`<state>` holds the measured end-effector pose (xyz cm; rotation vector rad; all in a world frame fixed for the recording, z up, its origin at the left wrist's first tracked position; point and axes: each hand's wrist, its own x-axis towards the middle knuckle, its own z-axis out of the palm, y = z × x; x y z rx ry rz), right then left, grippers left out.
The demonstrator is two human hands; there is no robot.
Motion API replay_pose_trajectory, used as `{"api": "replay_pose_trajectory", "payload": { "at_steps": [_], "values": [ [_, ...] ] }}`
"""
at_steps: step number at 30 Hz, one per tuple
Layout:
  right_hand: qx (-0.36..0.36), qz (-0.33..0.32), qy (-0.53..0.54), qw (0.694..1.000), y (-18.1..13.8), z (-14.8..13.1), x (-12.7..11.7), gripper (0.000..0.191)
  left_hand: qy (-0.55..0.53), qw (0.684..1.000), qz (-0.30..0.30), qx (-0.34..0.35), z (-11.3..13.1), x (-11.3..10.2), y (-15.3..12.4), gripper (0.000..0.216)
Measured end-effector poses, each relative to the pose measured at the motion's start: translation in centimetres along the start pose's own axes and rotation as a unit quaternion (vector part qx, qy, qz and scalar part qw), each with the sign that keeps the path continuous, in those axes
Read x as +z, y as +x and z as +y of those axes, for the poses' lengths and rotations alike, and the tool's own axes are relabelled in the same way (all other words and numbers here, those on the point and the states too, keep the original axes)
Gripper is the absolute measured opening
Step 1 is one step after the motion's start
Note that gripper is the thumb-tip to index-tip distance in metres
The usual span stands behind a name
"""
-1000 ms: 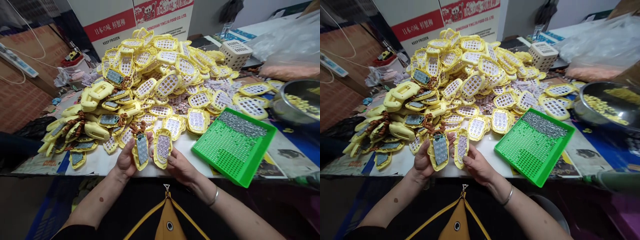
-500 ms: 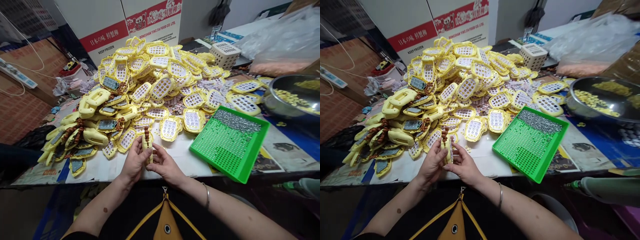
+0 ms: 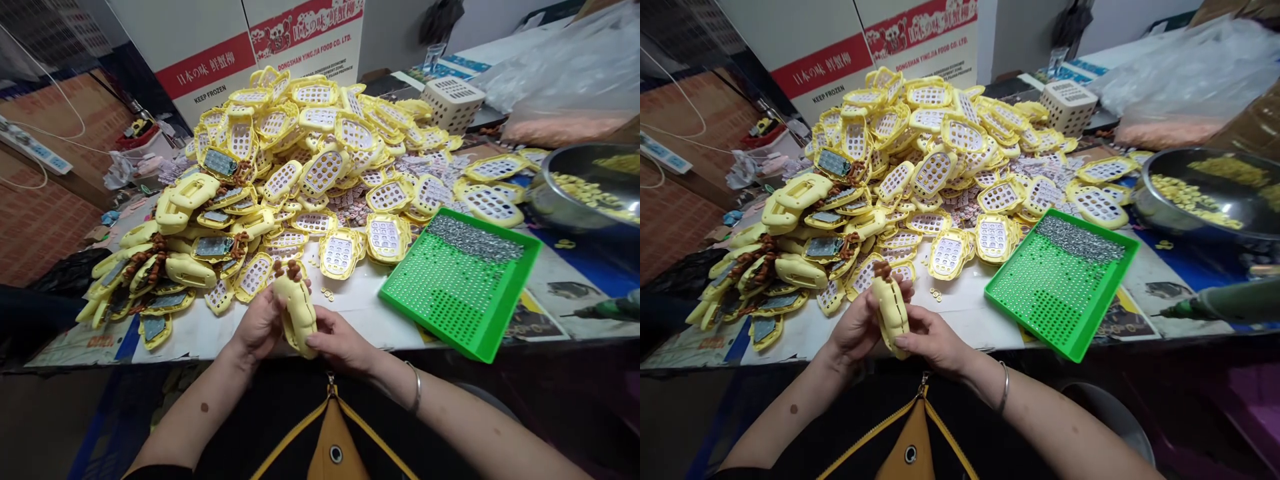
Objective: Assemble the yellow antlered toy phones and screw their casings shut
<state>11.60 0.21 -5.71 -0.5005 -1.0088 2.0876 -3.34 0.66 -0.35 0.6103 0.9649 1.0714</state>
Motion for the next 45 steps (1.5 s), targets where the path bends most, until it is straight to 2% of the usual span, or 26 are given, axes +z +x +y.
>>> {"api": "replay_pose_trajectory", "payload": {
  "at_steps": [1,3,4,7,10,12,15,17,19,20,22,24,25,29,33,35,37,39,41,45],
  "values": [
    [-0.006,-0.022,-0.031,0.999,-0.2,-0.3,-0.1,0.059,-0.016,1.000,-0.017,-0.017,0.1,-0.2,0.0,0.059],
    [-0.044,-0.040,-0.166,0.984,-0.4,-1.0,-0.3,0.055,-0.038,0.999,-0.030,-0.024,0.2,-0.5,-0.1,0.050],
    [-0.075,-0.030,-0.255,0.964,-0.5,-1.3,-0.4,0.054,-0.045,0.998,-0.026,-0.018,0.1,-0.4,0.0,0.045],
    [-0.155,0.046,-0.477,0.864,-0.7,-2.1,-0.5,0.050,-0.054,0.999,-0.001,0.001,-0.3,0.0,0.0,0.039],
    [-0.166,0.104,-0.588,0.785,-0.8,-2.3,-0.4,0.042,-0.056,0.998,0.017,-0.011,-0.7,0.4,0.0,0.044],
    [-0.180,0.108,-0.617,0.758,-1.0,-2.3,-0.3,0.041,-0.061,0.998,0.016,-0.021,-0.9,0.6,-0.1,0.046],
    [-0.224,0.091,-0.613,0.752,-1.2,-2.4,-0.2,0.038,-0.074,0.997,0.016,0.000,-1.1,0.6,-0.3,0.041],
    [-0.242,0.106,-0.617,0.741,-1.2,-2.4,-0.1,0.038,-0.072,0.997,0.028,0.025,-1.3,0.6,-0.2,0.039],
    [-0.226,0.132,-0.625,0.735,-1.1,-2.4,0.0,0.041,-0.058,0.997,0.039,0.029,-1.3,0.6,-0.1,0.038],
    [-0.207,0.139,-0.622,0.742,-1.0,-2.6,0.1,0.042,-0.050,0.998,0.041,0.023,-1.3,0.6,-0.1,0.037],
    [-0.187,0.134,-0.587,0.776,-0.8,-3.1,0.2,0.041,-0.035,0.999,0.034,0.008,-1.1,0.6,-0.1,0.040],
    [-0.213,0.118,-0.537,0.808,-0.8,-3.7,0.4,0.036,-0.023,0.999,0.022,0.005,-0.7,0.6,-0.3,0.048],
    [-0.233,0.109,-0.523,0.813,-0.8,-4.0,0.5,0.032,-0.015,1.000,0.016,0.008,-0.4,0.6,-0.4,0.052],
    [-0.265,0.075,-0.554,0.786,-1.0,-4.4,0.7,0.025,0.010,1.000,-0.003,0.011,0.0,0.7,-0.7,0.060],
    [-0.294,0.104,-0.571,0.759,-1.3,-3.8,0.6,0.028,0.023,1.000,0.002,0.017,-0.1,0.9,-0.7,0.056],
    [-0.288,0.103,-0.553,0.775,-1.3,-3.7,0.4,0.027,0.027,1.000,0.010,0.010,-0.1,0.9,-0.7,0.054],
    [-0.277,0.098,-0.504,0.812,-1.2,-4.0,0.2,0.025,0.029,0.999,0.011,0.003,-0.2,0.9,-0.8,0.056],
    [-0.274,0.099,-0.462,0.838,-1.1,-4.3,0.3,0.024,0.045,0.999,0.015,0.024,-0.3,0.9,-0.9,0.056],
    [-0.289,0.099,-0.470,0.828,-1.0,-4.5,0.5,0.024,0.065,0.996,0.020,0.050,-0.5,0.9,-1.0,0.054],
    [-0.349,0.126,-0.542,0.754,-1.1,-4.3,1.3,0.024,0.073,0.996,0.020,0.044,-0.9,1.3,-1.4,0.057]
  ]
}}
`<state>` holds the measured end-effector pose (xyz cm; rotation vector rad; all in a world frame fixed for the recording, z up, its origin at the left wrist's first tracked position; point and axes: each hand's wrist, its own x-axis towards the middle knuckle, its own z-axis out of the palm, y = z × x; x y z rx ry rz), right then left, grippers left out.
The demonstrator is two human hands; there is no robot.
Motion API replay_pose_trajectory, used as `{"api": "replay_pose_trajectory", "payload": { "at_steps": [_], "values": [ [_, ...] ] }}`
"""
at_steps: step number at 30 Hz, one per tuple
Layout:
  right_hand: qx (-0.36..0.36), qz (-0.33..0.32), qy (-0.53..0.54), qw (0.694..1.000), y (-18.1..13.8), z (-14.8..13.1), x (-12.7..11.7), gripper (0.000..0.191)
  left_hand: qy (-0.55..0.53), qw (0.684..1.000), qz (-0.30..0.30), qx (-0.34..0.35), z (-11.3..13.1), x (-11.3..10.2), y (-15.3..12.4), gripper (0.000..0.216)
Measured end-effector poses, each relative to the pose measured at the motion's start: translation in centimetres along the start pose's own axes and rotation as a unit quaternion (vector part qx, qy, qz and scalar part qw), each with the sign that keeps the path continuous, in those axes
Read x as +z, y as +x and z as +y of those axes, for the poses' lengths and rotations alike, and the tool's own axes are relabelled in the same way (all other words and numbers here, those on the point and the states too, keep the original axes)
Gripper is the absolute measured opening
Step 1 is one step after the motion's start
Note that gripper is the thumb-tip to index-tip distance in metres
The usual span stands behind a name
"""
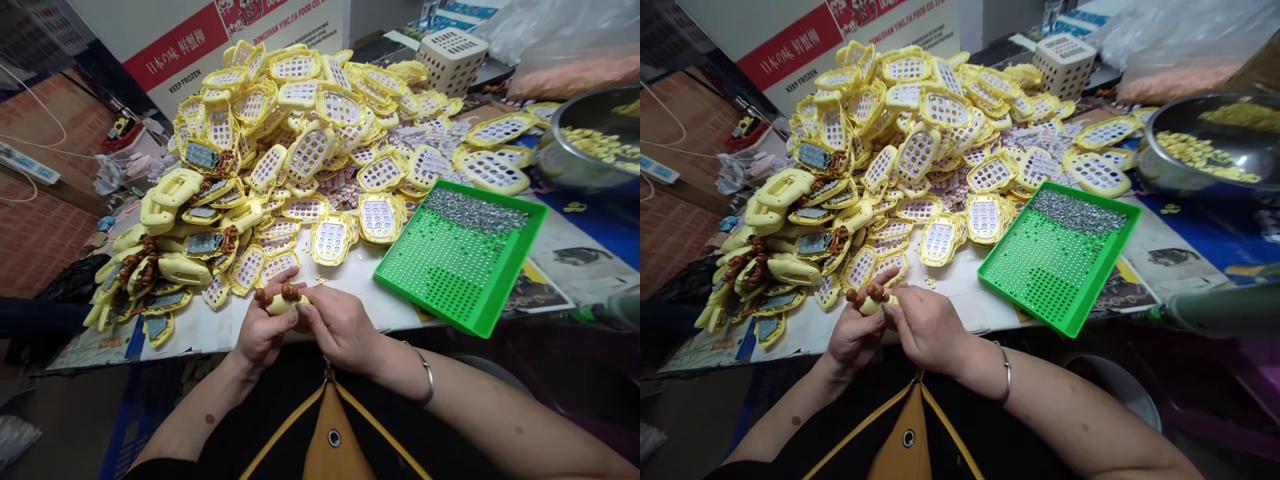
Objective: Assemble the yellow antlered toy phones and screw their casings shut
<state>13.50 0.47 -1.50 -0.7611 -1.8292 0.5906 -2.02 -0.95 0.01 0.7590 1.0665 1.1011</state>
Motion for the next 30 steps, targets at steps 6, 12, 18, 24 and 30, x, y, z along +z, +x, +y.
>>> {"api": "replay_pose_trajectory", "payload": {
  "at_steps": [6,12,18,24,30],
  "values": [
    [-0.011,0.009,0.044,0.999,-0.1,0.3,-0.3,0.025,-0.025,1.000,-0.012,0.010,0.2,0.1,-0.2,0.054],
    [-0.023,-0.009,-0.018,1.000,-1.3,0.8,-0.5,0.034,-0.101,0.994,-0.036,0.029,0.3,0.2,0.4,0.033],
    [-0.003,0.017,0.023,1.000,-1.4,1.4,0.3,0.026,-0.118,0.993,-0.013,0.024,0.4,1.2,0.8,0.040],
    [0.148,0.015,0.151,0.977,-2.4,3.3,1.2,0.028,-0.017,0.983,0.106,0.146,-0.9,0.4,1.1,0.030],
    [0.143,0.031,0.154,0.977,-4.3,3.7,2.1,0.031,0.105,0.967,0.080,0.218,-1.1,0.3,1.0,0.025]
  ]
}}
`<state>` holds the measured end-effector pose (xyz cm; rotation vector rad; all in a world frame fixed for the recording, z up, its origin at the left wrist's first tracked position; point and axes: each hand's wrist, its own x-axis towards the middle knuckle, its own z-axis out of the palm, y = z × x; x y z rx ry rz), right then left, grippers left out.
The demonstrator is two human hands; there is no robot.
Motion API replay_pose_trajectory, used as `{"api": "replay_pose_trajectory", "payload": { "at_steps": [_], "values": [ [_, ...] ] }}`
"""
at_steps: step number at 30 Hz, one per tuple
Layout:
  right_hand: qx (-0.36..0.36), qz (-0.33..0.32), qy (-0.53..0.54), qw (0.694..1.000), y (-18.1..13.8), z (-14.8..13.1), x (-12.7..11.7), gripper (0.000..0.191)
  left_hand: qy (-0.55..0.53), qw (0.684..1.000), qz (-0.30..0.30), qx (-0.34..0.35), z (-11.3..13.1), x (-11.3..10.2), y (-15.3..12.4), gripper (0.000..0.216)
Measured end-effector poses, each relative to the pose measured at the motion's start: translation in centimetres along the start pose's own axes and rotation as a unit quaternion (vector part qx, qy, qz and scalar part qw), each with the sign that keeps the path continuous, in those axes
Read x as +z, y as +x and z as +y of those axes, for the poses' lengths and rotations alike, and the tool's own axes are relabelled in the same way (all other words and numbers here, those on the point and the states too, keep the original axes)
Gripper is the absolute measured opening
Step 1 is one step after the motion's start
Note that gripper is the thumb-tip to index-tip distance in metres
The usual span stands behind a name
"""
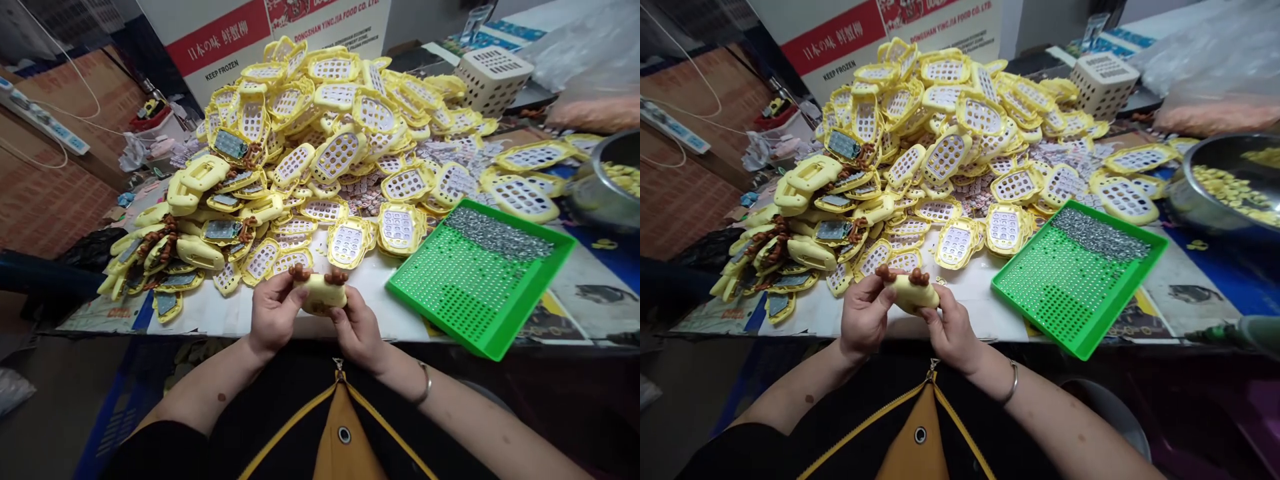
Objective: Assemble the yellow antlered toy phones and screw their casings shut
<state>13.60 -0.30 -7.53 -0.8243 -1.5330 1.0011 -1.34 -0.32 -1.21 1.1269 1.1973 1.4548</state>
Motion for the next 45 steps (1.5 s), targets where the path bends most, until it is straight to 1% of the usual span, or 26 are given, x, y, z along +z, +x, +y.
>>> {"api": "replay_pose_trajectory", "payload": {
  "at_steps": [2,4,6,7,10,11,13,15,17,19,22,25,27,28,29,31,33,34,36,38,39,41,43,44,45],
  "values": [
    [0.046,0.015,0.044,0.998,-0.1,0.5,0.3,0.032,0.012,1.000,-0.008,-0.026,0.2,0.2,0.2,0.030],
    [0.103,0.032,0.114,0.988,0.0,1.1,0.7,0.035,0.035,0.998,-0.029,-0.046,0.1,0.4,0.2,0.037],
    [0.142,0.037,0.181,0.972,0.0,1.4,1.3,0.037,0.078,0.995,-0.048,-0.040,0.0,0.6,0.0,0.038],
    [0.152,0.037,0.205,0.966,0.1,1.5,1.7,0.038,0.104,0.993,-0.045,-0.025,0.0,0.7,-0.3,0.035],
    [0.160,0.045,0.238,0.957,0.2,0.8,2.6,0.043,0.165,0.984,-0.016,0.058,0.1,1.0,-1.0,0.028],
    [0.162,0.048,0.245,0.955,0.3,0.5,2.8,0.045,0.178,0.980,-0.014,0.085,0.3,1.1,-1.1,0.029],
    [0.173,0.042,0.256,0.950,0.5,-0.2,2.9,0.049,0.205,0.971,-0.026,0.117,0.6,1.1,-1.1,0.031],
    [0.189,0.030,0.272,0.943,0.8,-0.5,2.9,0.050,0.241,0.961,-0.036,0.129,0.8,0.8,-0.8,0.035],
    [0.201,0.032,0.285,0.937,0.9,-0.4,2.9,0.049,0.280,0.950,-0.033,0.135,1.0,0.4,-0.4,0.036],
    [0.201,0.040,0.292,0.934,0.6,-0.2,3.1,0.046,0.300,0.943,-0.017,0.143,1.1,0.2,-0.1,0.031],
    [0.182,0.053,0.278,0.942,-0.2,0.1,4.1,0.045,0.280,0.948,0.001,0.148,1.1,0.4,0.0,0.022],
    [0.175,0.078,0.262,0.946,-0.8,0.1,5.0,0.046,0.259,0.955,-0.011,0.146,1.0,0.8,0.1,0.021],
    [0.175,0.077,0.252,0.949,-0.6,0.0,4.9,0.045,0.242,0.961,-0.012,0.131,0.9,0.9,0.4,0.019],
    [0.172,0.074,0.239,0.953,-0.2,0.0,4.5,0.044,0.222,0.969,-0.012,0.110,0.9,0.7,0.7,0.020],
    [0.167,0.065,0.216,0.960,0.3,-0.1,4.0,0.042,0.190,0.979,-0.018,0.073,0.9,0.5,1.1,0.022],
    [0.148,0.037,0.136,0.979,1.4,-0.6,2.6,0.038,0.089,0.994,-0.046,-0.033,0.9,-0.1,1.7,0.032],
    [0.115,-0.010,0.029,0.993,2.5,-1.3,1.3,0.037,-0.040,0.988,-0.063,-0.136,0.8,-0.7,2.2,0.041],
    [0.097,-0.039,-0.023,0.994,2.9,-1.8,0.8,0.039,-0.102,0.979,-0.054,-0.166,0.7,-1.0,2.3,0.043],
    [0.067,-0.101,-0.117,0.986,3.3,-2.6,0.3,0.040,-0.195,0.963,-0.017,-0.185,0.6,-1.4,2.2,0.044],
    [0.040,-0.146,-0.188,0.970,3.3,-3.1,0.3,0.043,-0.233,0.954,0.010,-0.187,0.6,-1.6,2.0,0.045],
    [0.023,-0.152,-0.218,0.964,3.2,-3.2,0.4,0.046,-0.235,0.953,0.016,-0.189,0.6,-1.6,1.9,0.047],
    [-0.021,-0.139,-0.255,0.956,3.1,-3.3,0.5,0.051,-0.222,0.956,0.017,-0.193,0.7,-1.5,1.7,0.049],
    [-0.047,-0.127,-0.258,0.957,3.2,-3.4,0.4,0.053,-0.205,0.960,0.014,-0.189,1.0,-1.3,1.7,0.051],
    [-0.039,-0.128,-0.232,0.963,3.3,-3.5,0.2,0.053,-0.199,0.963,0.012,-0.184,1.3,-1.2,1.7,0.051],
    [-0.008,-0.133,-0.180,0.975,3.4,-3.6,0.0,0.052,-0.196,0.964,0.010,-0.179,1.5,-1.0,1.7,0.050]
  ]
}}
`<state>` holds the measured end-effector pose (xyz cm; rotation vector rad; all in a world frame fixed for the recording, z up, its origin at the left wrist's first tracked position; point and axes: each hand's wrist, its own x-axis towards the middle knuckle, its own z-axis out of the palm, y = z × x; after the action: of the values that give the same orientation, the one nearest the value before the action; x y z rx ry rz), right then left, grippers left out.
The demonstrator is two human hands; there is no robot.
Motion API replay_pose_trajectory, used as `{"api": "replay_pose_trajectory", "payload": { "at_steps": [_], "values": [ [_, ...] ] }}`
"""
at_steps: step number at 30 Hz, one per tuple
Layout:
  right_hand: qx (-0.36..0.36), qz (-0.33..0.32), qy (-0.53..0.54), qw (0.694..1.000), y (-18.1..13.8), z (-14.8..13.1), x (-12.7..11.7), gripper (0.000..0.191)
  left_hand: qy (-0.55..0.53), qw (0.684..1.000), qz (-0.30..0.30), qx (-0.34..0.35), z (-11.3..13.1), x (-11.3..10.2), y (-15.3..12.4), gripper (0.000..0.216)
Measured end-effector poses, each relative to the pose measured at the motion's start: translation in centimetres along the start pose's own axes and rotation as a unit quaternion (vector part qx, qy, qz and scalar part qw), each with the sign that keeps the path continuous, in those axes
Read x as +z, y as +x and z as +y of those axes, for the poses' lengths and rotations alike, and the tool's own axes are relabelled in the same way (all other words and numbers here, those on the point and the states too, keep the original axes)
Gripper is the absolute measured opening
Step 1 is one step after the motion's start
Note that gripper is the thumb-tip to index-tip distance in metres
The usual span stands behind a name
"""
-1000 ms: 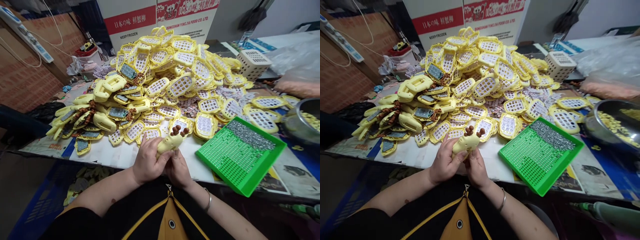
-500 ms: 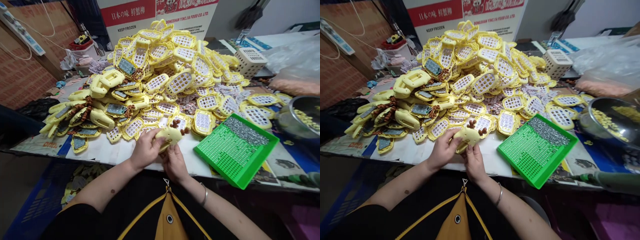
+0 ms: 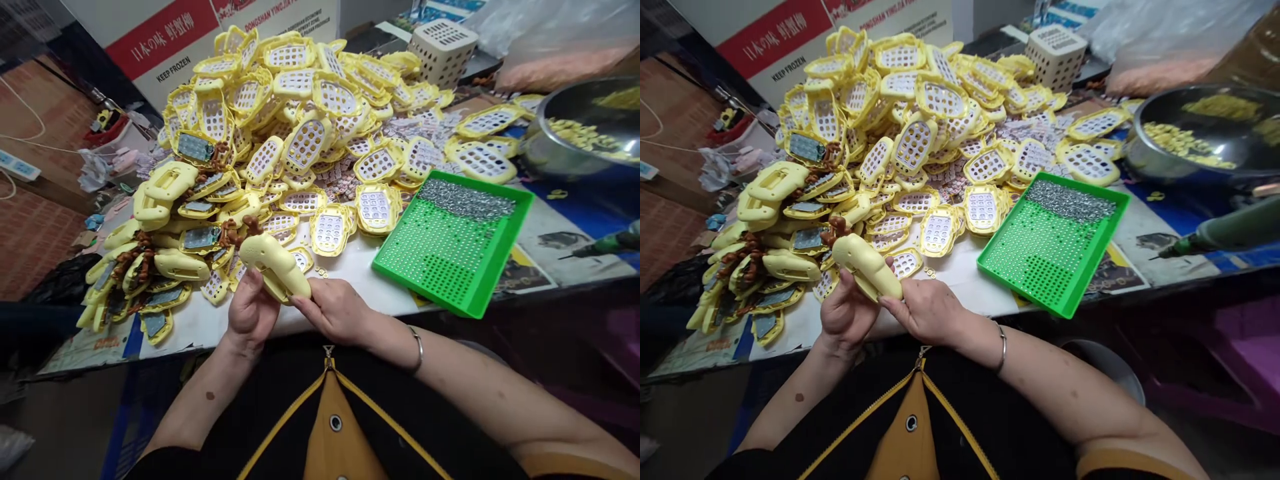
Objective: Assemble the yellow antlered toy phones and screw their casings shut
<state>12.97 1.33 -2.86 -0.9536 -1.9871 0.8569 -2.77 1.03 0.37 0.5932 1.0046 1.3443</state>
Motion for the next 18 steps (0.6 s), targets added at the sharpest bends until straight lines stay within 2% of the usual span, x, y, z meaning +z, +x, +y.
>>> {"api": "replay_pose_trajectory", "payload": {
  "at_steps": [1,2,3,5,6,7,8,9,10,11,12,13,15,16,18],
  "values": [
    [0.042,-0.020,0.083,0.995,0.1,0.0,-0.3,0.051,0.000,1.000,-0.005,0.003,0.2,0.3,0.0,0.050],
    [0.100,-0.052,0.184,0.977,0.2,-0.1,-0.5,0.051,-0.003,1.000,-0.013,0.001,0.4,0.6,-0.1,0.051],
    [0.163,-0.093,0.287,0.939,0.3,-0.1,-0.7,0.052,-0.009,1.000,-0.023,-0.006,0.7,0.9,-0.1,0.053],
    [0.270,-0.181,0.449,0.833,0.3,0.0,-0.8,0.055,-0.029,0.998,-0.040,-0.029,0.9,1.5,0.0,0.061],
    [0.302,-0.218,0.491,0.788,0.2,0.1,-0.7,0.057,-0.042,0.998,-0.036,-0.039,1.0,1.8,0.1,0.062],
    [0.319,-0.240,0.506,0.765,0.1,0.2,-0.6,0.059,-0.056,0.997,-0.019,-0.045,1.0,2.0,0.2,0.061],
    [0.323,-0.233,0.496,0.772,-0.1,0.3,-0.4,0.062,-0.071,0.996,0.007,-0.046,0.9,2.3,0.3,0.056],
    [0.312,-0.195,0.461,0.807,-0.3,0.4,-0.3,0.063,-0.086,0.995,0.038,-0.043,0.9,2.4,0.4,0.051],
    [0.280,-0.130,0.400,0.863,-0.5,0.5,-0.3,0.064,-0.098,0.992,0.070,-0.038,0.8,2.6,0.5,0.047],
    [0.225,-0.046,0.316,0.920,-0.7,0.6,-0.3,0.063,-0.108,0.989,0.098,-0.031,0.7,2.8,0.5,0.044],
    [0.150,0.039,0.220,0.963,-0.9,0.7,-0.4,0.062,-0.114,0.986,0.118,-0.024,0.6,2.9,0.5,0.043],
    [0.062,0.104,0.125,0.985,-1.0,0.7,-0.5,0.060,-0.117,0.984,0.130,-0.019,0.5,3.1,0.5,0.044],
    [-0.101,0.152,-0.027,0.983,-1.0,0.5,-0.8,0.057,-0.120,0.982,0.145,-0.019,0.3,3.5,0.2,0.045],
    [-0.158,0.154,-0.080,0.972,-1.0,0.3,-0.9,0.051,-0.124,0.981,0.150,-0.023,0.1,3.7,0.0,0.044],
    [-0.228,0.159,-0.159,0.947,-0.8,-0.1,-1.1,0.041,-0.132,0.978,0.158,-0.036,-0.1,4.0,-0.5,0.040]
  ]
}}
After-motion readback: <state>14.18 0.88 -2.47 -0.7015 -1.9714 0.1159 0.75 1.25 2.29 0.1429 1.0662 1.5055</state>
